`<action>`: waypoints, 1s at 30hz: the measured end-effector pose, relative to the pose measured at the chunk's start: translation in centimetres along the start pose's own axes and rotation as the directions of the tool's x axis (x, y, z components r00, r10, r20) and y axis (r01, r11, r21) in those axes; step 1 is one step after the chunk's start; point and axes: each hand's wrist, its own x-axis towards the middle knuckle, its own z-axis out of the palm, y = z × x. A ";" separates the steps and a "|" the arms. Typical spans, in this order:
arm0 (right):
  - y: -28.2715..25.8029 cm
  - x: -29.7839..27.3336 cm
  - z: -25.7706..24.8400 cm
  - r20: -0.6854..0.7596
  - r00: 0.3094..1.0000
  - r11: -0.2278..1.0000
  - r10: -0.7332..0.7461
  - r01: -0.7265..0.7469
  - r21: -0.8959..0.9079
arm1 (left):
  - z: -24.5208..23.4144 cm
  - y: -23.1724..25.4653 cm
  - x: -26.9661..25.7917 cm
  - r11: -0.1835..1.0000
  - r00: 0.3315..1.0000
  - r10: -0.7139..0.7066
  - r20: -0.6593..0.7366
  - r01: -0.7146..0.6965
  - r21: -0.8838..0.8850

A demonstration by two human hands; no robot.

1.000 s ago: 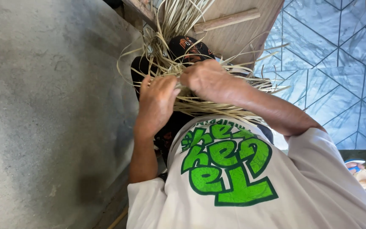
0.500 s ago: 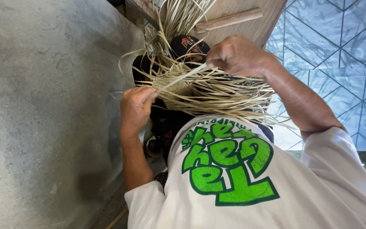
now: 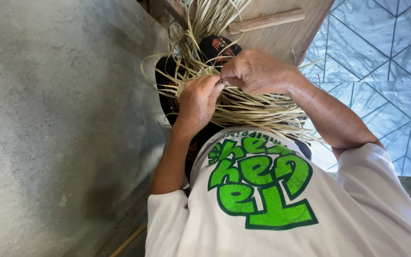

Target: Weaving thin bamboo strips to create a base for a handcrafted item.

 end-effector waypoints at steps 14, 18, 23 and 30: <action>2.5 -4.9 1.0 -0.065 0.925 0.556 0.373 -0.168 0.814 | -0.8 -0.8 -1.3 0.960 0.978 -0.195 -0.067 0.177 -0.217; 3.3 -5.7 2.8 -0.020 0.914 0.349 0.404 -0.134 0.928 | -1.6 -1.4 -1.5 0.953 0.971 -0.210 -0.114 0.177 -0.245; 3.7 -5.9 2.8 0.043 0.888 0.323 0.458 -0.211 0.923 | -1.3 -1.3 -1.7 0.967 0.983 -0.169 -0.077 0.150 -0.208; 4.2 -5.4 2.2 0.027 0.910 0.265 0.413 -0.149 0.953 | -1.8 -0.2 -1.8 0.924 0.976 -0.213 -0.038 0.189 -0.331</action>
